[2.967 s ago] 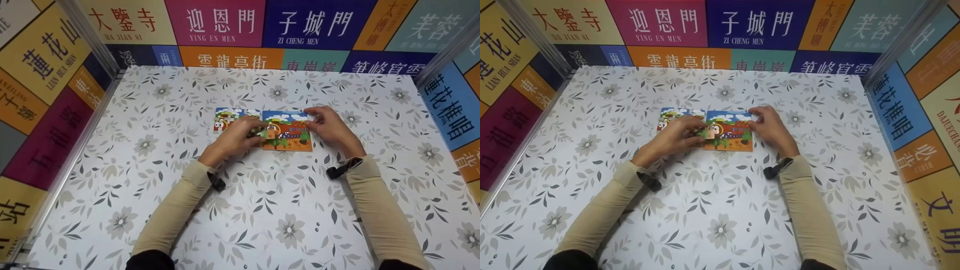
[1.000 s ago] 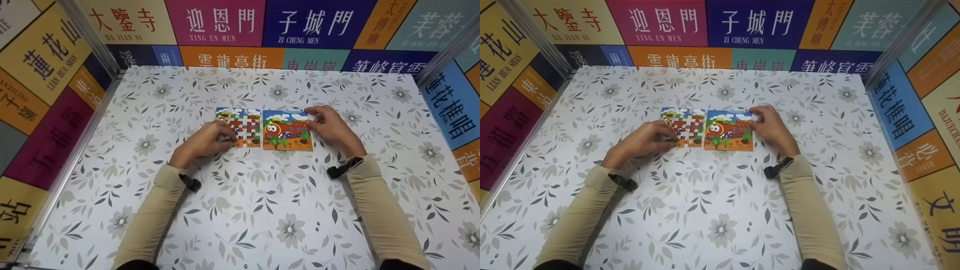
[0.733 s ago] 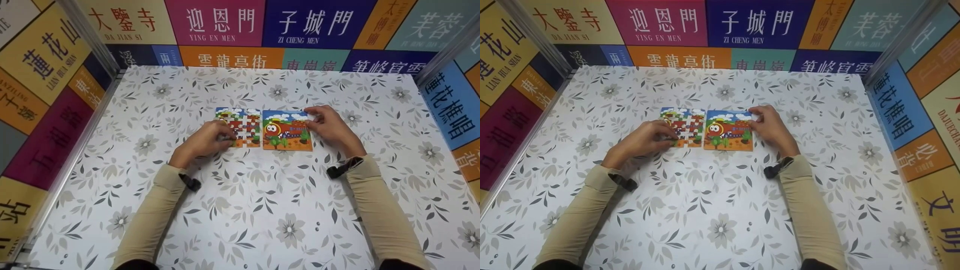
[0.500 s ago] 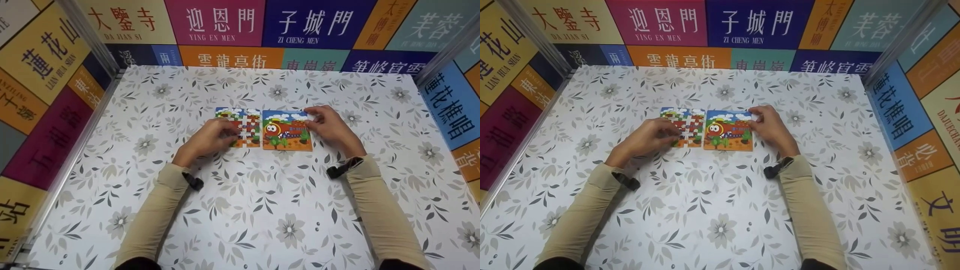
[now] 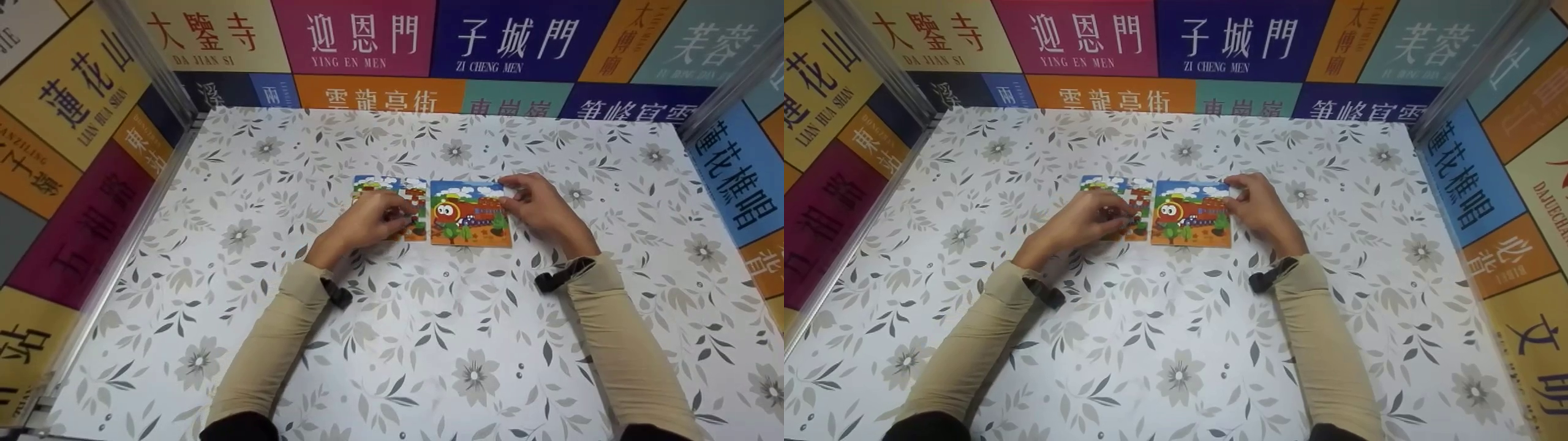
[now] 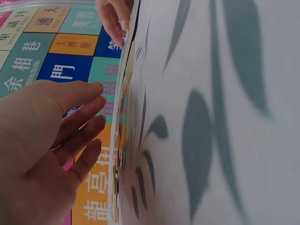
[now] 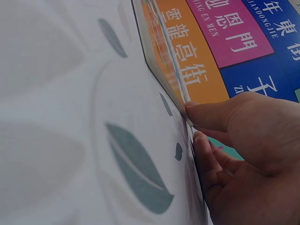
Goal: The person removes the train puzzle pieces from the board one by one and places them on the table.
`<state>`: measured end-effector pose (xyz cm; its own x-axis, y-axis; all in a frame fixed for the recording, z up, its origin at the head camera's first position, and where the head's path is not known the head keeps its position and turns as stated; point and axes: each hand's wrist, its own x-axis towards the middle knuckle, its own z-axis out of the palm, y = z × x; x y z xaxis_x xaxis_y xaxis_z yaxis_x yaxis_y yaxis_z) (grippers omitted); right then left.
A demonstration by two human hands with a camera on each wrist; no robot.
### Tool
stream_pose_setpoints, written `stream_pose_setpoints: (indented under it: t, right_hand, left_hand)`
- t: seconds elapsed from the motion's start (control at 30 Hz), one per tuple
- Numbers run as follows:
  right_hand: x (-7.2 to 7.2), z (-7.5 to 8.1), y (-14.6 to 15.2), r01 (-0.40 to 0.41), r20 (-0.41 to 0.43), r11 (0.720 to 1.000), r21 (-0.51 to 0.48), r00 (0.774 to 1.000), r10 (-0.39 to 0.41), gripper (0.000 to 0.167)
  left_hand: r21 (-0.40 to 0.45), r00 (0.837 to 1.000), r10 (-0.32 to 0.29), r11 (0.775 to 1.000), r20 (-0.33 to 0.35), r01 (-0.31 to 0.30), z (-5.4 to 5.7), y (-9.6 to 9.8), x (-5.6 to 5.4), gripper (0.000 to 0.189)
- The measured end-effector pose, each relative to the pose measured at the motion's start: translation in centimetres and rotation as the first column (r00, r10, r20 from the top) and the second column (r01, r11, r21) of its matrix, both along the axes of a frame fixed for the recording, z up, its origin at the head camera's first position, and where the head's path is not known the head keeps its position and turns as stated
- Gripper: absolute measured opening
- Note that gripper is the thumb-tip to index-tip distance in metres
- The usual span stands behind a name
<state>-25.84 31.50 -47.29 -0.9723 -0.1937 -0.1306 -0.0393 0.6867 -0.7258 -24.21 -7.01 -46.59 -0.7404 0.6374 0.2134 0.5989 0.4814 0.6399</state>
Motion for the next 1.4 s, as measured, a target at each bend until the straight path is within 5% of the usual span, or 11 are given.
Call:
stream_pose_setpoints:
  t: [0.83,1.4]
  right_hand:
    - [0.1,0.0,0.0,0.001,-0.02,1.0,0.012,1.0,-0.001,0.049]
    - [-0.1,0.2,-0.1,0.004,-0.022,1.0,0.027,1.0,-0.004,0.047]
  left_hand:
    - [-0.142,0.995,-0.087,0.986,-0.037,0.081,0.2,6.6,0.8,0.031]
    - [-0.131,0.999,-0.031,0.991,0.034,0.035,0.1,7.0,1.1,0.041]
